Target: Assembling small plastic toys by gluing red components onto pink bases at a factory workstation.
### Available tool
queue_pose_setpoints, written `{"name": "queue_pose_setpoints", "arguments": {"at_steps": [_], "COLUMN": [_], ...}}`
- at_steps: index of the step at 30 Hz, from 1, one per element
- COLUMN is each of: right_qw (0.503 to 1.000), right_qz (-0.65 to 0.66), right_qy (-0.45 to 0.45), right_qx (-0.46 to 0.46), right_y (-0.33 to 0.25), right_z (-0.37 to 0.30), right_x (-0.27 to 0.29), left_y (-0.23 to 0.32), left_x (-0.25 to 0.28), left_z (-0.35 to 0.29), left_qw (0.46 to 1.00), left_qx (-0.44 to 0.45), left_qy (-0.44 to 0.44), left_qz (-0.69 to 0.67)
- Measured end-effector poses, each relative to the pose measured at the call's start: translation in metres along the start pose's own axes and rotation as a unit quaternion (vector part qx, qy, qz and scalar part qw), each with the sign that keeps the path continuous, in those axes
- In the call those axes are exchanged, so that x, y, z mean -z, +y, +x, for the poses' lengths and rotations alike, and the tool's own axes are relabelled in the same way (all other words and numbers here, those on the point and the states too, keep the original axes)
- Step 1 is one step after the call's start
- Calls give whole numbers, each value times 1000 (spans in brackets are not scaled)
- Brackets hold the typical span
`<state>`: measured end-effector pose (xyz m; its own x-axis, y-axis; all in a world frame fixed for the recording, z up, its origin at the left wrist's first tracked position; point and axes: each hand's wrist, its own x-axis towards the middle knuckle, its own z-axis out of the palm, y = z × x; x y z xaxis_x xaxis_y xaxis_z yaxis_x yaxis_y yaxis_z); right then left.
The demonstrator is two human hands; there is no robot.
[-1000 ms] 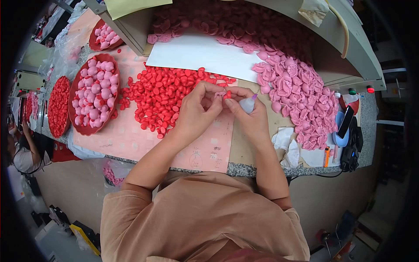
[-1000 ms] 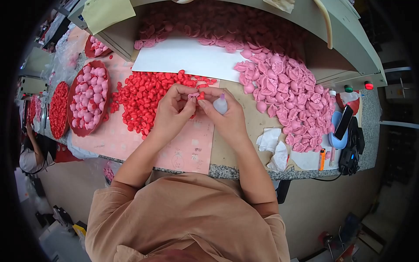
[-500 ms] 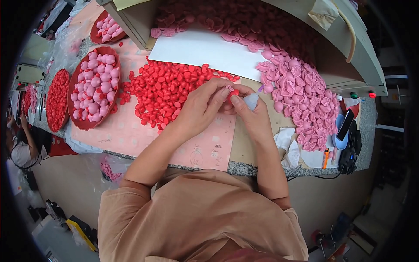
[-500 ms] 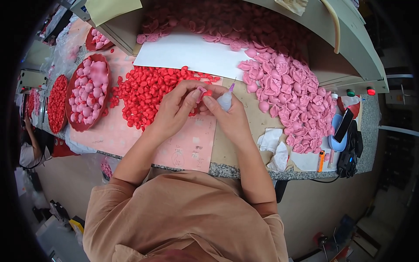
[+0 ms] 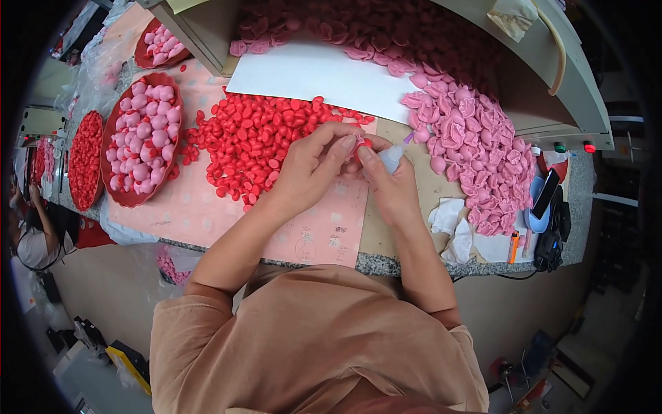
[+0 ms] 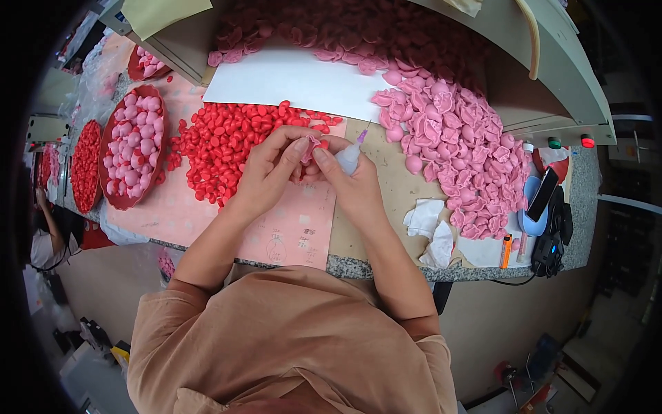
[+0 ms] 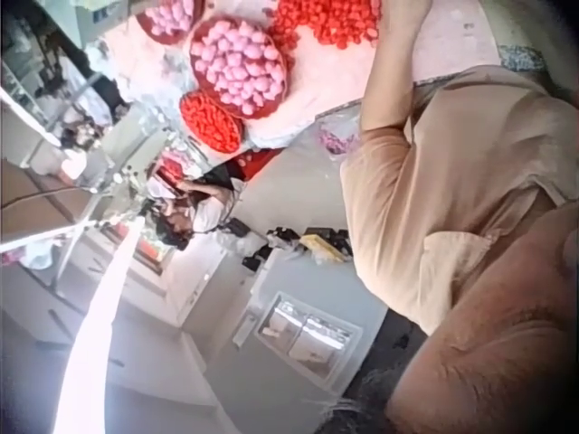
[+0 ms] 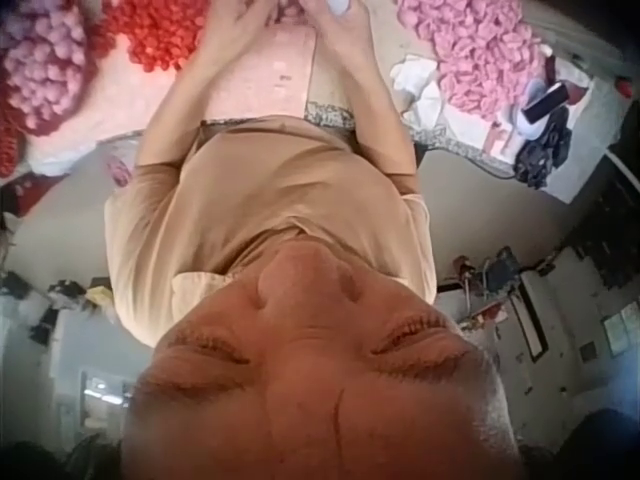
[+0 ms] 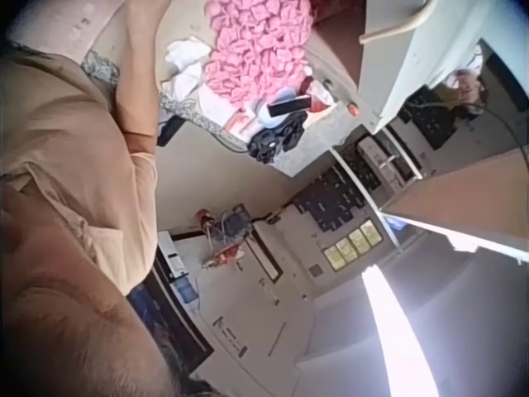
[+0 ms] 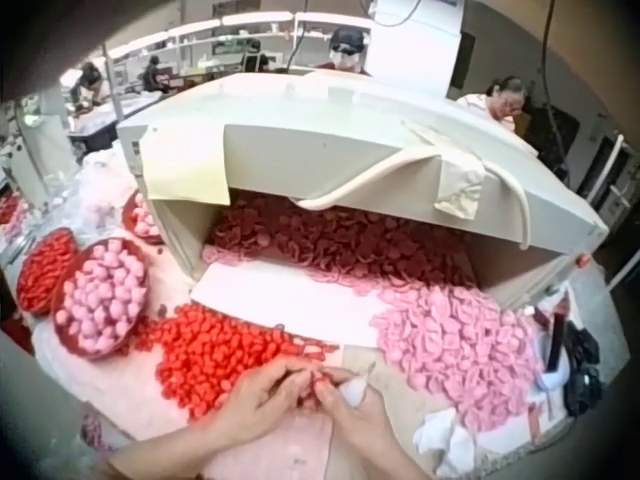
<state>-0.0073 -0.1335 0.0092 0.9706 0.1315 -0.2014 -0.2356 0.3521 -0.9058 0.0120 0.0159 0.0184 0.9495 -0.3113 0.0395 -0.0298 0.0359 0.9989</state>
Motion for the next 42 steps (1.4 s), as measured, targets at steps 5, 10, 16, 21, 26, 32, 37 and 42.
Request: {"name": "queue_pose_setpoints", "arguments": {"at_steps": [5,10,16,21,26,32,37,42], "right_qw": [998,998,998,996,999,998,998,999], "right_qz": [-58,-55,-52,-86,-30,-65,-61,-49], "right_qy": [-1,-21,-37,-17,-6,25,-2,5], "right_qx": [29,-3,12,8,-39,-7,-18,-17], "right_y": [-2,-7,-2,0,-1,-5,-2,-1], "right_z": [1,-1,-3,7,7,-6,-8,-3], "right_x": [1,4,7,8,0,-1,1,-4], "left_y": [-1,0,-3,-11,0,-1,4,0], "left_x": [-1,0,-1,1,-1,-4,0,1], "left_z": [0,0,-2,7,-3,-1,-7,-6], "left_qw": [996,996,999,999,987,993,999,999], "left_qx": [48,59,31,44,87,56,22,-4], "left_qy": [2,-17,-32,-23,-12,-72,-48,-34], "left_qz": [-78,-63,0,-6,-132,-73,-6,-19]}}
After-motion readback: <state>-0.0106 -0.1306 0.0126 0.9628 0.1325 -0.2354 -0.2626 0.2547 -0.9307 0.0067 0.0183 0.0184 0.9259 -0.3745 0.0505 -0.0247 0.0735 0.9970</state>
